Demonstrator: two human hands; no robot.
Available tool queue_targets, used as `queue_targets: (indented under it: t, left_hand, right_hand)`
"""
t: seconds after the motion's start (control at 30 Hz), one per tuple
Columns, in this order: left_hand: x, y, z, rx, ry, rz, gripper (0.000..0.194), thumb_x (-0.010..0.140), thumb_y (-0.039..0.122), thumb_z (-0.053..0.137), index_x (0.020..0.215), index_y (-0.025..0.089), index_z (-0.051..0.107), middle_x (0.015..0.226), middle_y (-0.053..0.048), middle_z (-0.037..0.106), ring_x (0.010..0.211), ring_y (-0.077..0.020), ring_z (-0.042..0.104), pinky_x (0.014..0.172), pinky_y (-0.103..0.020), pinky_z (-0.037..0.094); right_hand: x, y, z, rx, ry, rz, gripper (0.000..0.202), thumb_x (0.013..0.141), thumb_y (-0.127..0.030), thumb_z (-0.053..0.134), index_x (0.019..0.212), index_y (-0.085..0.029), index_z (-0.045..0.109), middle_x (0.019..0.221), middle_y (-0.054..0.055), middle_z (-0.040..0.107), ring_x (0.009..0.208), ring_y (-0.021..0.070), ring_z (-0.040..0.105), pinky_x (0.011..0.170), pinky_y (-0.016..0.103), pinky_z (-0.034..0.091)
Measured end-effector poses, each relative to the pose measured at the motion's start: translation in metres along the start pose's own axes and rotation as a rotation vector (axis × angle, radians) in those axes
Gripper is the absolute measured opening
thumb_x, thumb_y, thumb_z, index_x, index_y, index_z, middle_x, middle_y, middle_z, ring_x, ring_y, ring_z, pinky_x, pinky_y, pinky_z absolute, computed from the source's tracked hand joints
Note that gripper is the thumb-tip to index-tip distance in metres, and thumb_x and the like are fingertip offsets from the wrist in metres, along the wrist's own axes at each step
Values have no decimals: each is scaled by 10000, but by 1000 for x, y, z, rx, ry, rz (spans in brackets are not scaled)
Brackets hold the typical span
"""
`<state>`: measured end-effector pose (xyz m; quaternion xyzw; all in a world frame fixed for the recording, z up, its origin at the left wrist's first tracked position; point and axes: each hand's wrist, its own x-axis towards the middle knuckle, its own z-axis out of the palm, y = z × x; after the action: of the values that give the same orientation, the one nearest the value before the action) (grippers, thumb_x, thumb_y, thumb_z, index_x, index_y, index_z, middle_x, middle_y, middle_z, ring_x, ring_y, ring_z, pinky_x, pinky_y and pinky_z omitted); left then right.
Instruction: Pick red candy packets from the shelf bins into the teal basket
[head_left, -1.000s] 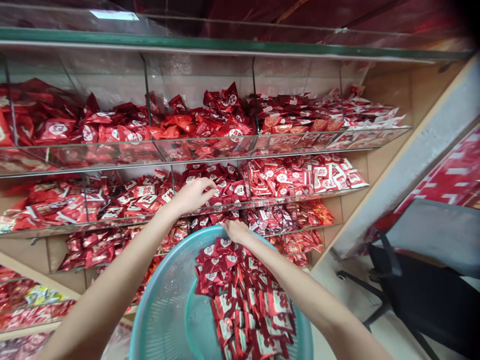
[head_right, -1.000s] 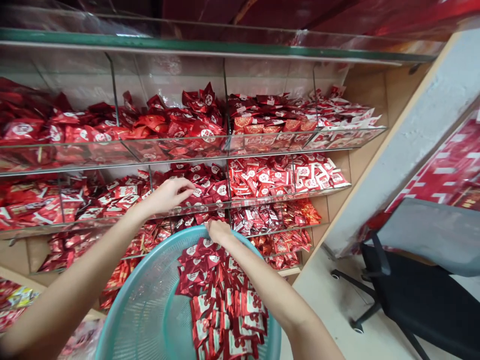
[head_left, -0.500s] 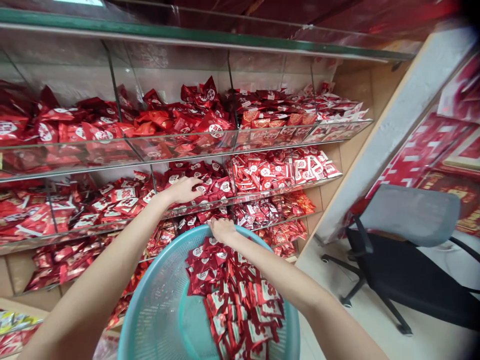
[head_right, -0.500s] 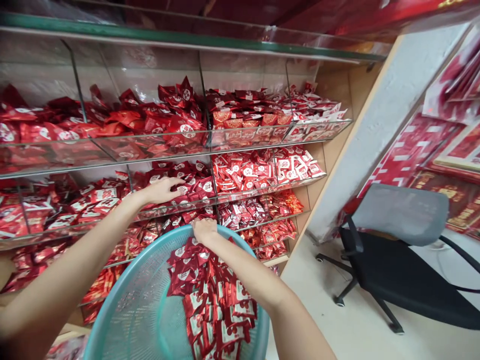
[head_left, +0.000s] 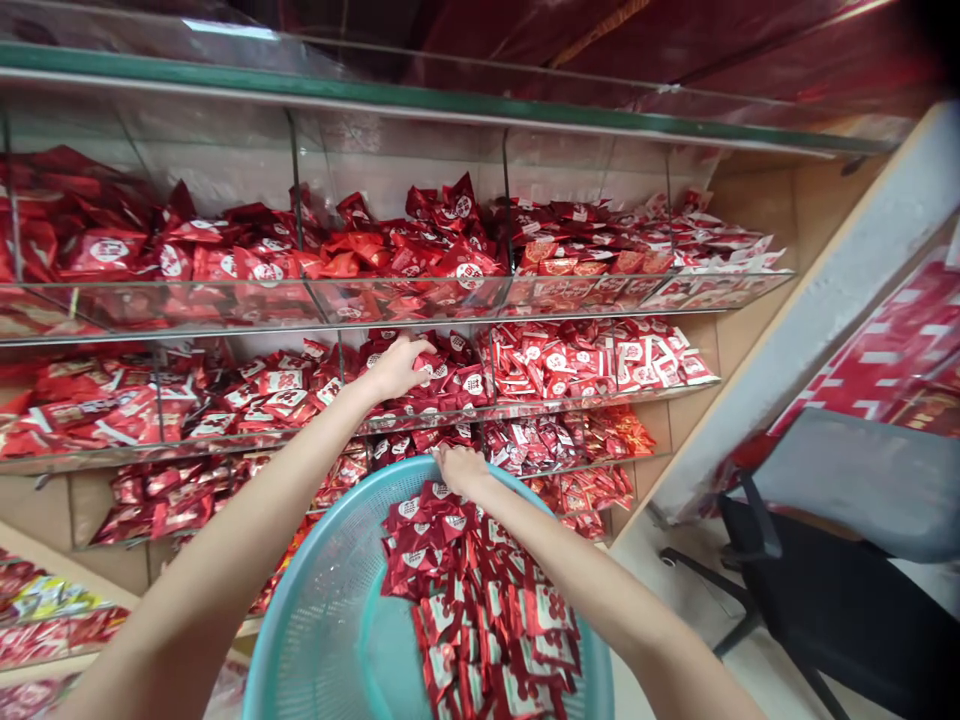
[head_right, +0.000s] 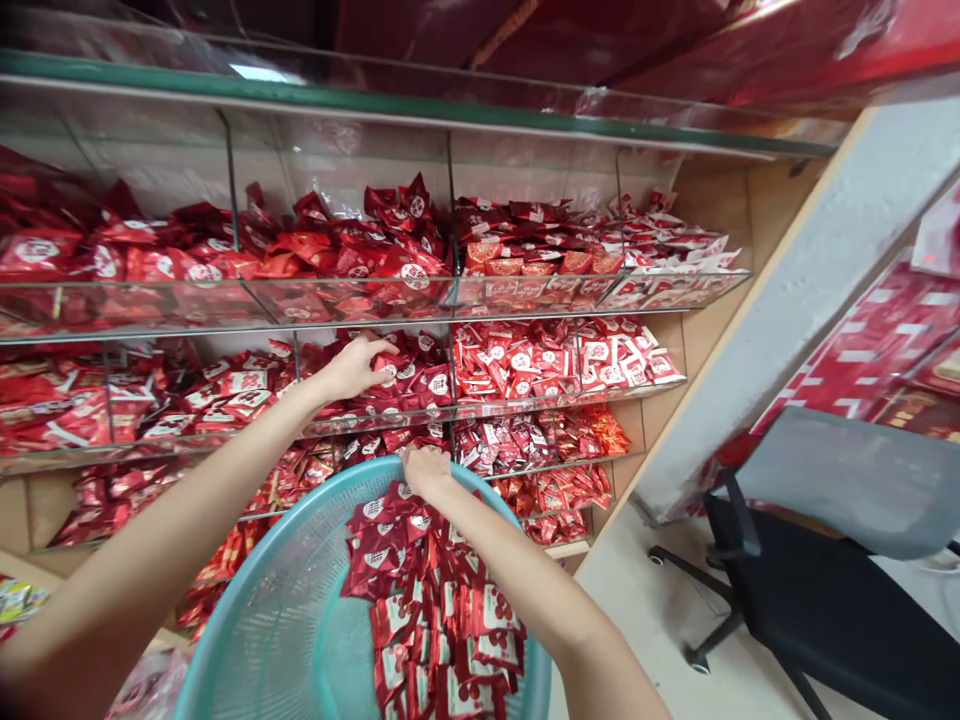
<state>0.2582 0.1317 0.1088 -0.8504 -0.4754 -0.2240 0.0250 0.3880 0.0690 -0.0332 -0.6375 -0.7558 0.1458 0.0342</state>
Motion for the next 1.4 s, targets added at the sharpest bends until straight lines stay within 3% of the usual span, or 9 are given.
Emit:
queue_targets:
  t: [0.13,0.23,0.37,0.47,0.57,0.63,0.8,1.07,1.4]
  left_hand:
    - [-13,10,-11,-270,172,22,262,723,270,610,962,167,577,817,-8,554,767,-142,537,751,-286,443]
    - [-40,28,-20,-627,209,-5,285,701,290,649,920,159,521,807,7,557,671,-98,531,636,-231,450]
    - [-93,50,-17,-964,149,-70,368,668,249,696,988,176,529,986,-27,584,923,-134,557,806,-258,460]
    - [-130,49,8,-1164,55,-283,367,673,231,701,1013,192,571,1062,-42,602,957,-144,562,845,-273,452]
    - [-156,33,48,-1465,-141,-630,340,694,230,691,1017,194,592,1004,-50,639,834,-144,603,765,-288,483]
    - [-167,22,71,-1581,-121,-830,260,686,183,696,933,169,620,899,-43,660,774,-126,609,750,-263,483]
    - [-178,10,98,-1646,56,-1005,185,686,54,663,823,171,622,766,2,652,648,-84,596,650,-211,489]
    - [-185,9,104,-1701,76,-1016,107,724,27,616,736,123,663,940,-85,676,863,-150,627,873,-306,502]
    - [-190,32,104,-1721,373,-1145,211,770,-15,538,667,144,631,747,-21,664,726,-89,626,895,-261,496]
  right_hand:
    - [0,0,-1,-4,-15,3,457,935,-414,180,1155,-192,514,1109,139,619,1065,287,561,852,429,418]
    - [3,1,-4,-8,-47,-8,441,938,-406,199,1133,-200,536,1113,137,624,1065,272,570,838,410,436]
    - [9,2,-5,-23,-100,-13,319,888,-336,415,1144,-197,543,1135,133,618,1069,274,572,823,381,453]
    - [10,3,-2,-29,-102,-5,343,843,-335,501,1153,-194,538,1136,136,617,1060,273,579,821,368,457]
    - [10,4,2,-22,-67,-5,372,916,-392,314,1134,-193,541,1106,136,630,1044,267,588,815,384,458]
    - [9,5,4,-16,-45,-15,451,937,-405,189,1122,-193,540,1090,134,637,1044,265,588,819,393,455]
    - [10,7,7,-15,-27,-33,468,936,-413,163,1118,-190,532,1075,136,642,1027,264,596,812,391,458]
    - [11,10,11,-24,-10,-49,417,930,-399,214,1107,-200,535,1076,130,640,1021,270,597,807,395,457]
    - [13,10,13,-12,-24,-19,448,928,-426,194,1119,-196,527,1066,139,638,1006,281,598,794,399,448]
